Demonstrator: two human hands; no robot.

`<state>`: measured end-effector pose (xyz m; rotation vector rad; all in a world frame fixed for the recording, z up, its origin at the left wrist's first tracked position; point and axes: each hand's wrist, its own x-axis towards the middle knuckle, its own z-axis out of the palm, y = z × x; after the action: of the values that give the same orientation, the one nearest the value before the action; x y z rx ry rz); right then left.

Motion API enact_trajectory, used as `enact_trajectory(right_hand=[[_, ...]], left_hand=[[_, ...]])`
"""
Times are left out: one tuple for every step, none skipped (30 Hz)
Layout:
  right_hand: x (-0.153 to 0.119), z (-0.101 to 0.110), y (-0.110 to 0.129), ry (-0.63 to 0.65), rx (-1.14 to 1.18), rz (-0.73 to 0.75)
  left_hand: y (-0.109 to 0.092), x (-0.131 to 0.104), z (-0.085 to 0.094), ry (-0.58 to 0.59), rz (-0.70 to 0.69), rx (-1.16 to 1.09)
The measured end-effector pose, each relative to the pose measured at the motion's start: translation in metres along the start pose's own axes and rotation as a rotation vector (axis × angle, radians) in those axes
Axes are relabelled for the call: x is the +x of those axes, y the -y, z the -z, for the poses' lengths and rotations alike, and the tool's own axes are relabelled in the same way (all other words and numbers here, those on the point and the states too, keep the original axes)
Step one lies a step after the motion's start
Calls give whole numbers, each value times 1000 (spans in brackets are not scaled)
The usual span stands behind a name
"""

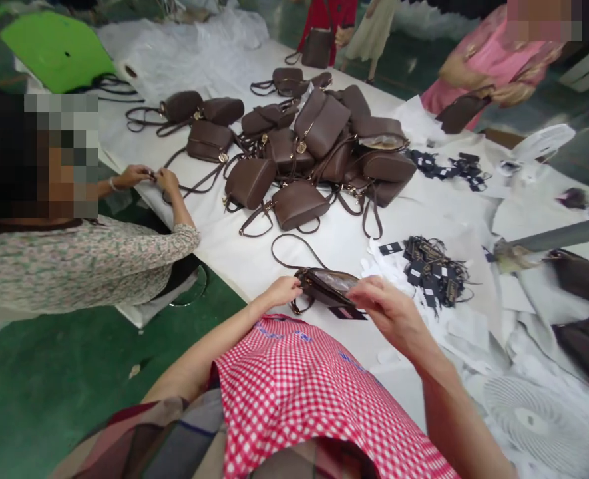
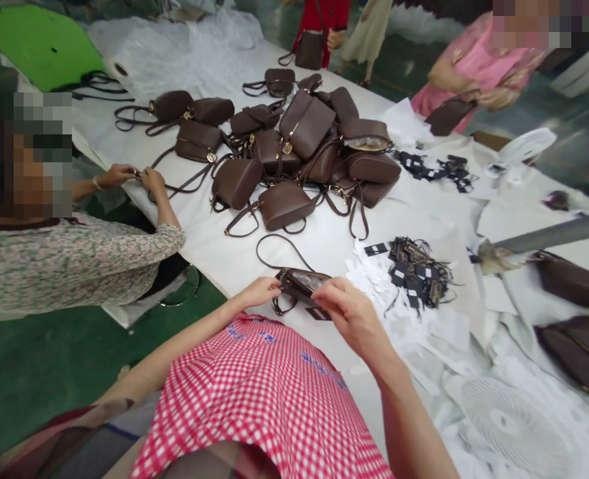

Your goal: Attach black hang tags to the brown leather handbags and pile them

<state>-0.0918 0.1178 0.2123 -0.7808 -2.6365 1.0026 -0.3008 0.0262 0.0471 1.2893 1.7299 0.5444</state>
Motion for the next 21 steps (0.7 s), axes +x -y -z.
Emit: enact_trajectory(right_hand=[[5, 14, 5, -43, -114, 46], [10, 27, 10, -96, -233, 81], [16, 38, 14, -153, -354, 108], [23, 48, 19, -214, -473, 133], [31, 56, 22, -273, -582, 160], [40, 60, 23, -316, -673, 182], [51, 60, 23, -336, -743, 207], [62, 56, 20, -318, -790, 232], [74, 49, 15, -269, -816, 253], [86, 38, 8, -187, -826, 269], [97, 24, -1, -71, -823, 270], [107, 9, -11, 33, -807, 267], [115, -8, -22, 141, -772, 267], [122, -24, -33, 238, -728, 257], [127, -39, -42, 309, -684, 237], [130, -52, -49, 368, -651, 212], [132, -63, -55, 413, -625, 185], [134, -72, -59, 449, -607, 160], [135, -78, -61, 482, -595, 139], [136, -82, -62, 508, -583, 123], [137, -85, -61, 528, -567, 111]], left_hand=[[3, -1, -4, -18, 11, -16], [5, -3, -8, -41, 22, -19], [6, -5, -11, -55, 26, -15], [7, -6, -13, -60, 18, -16], [7, -7, -15, -56, 6, -22], [6, -8, -16, -48, -7, -36], [5, -9, -17, -45, -12, -53], [4, -8, -18, -45, -5, -68], [3, -8, -18, -50, 14, -78], [2, -7, -19, -56, 43, -79], [1, -6, -19, -58, 70, -77], [1, -5, -20, -58, 91, -74], [1, -4, -21, -55, 100, -74], [2, -3, -23, -49, 101, -78], [2, -3, -25, -44, 100, -87], [3, -3, -27, -39, 98, -102], [3, -2, -29, -37, 98, -121], [3, -2, -31, -38, 99, -143], [4, -2, -33, -46, 102, -168], [4, -1, -35, -61, 104, -192], [4, -1, -37, -82, 106, -213]])
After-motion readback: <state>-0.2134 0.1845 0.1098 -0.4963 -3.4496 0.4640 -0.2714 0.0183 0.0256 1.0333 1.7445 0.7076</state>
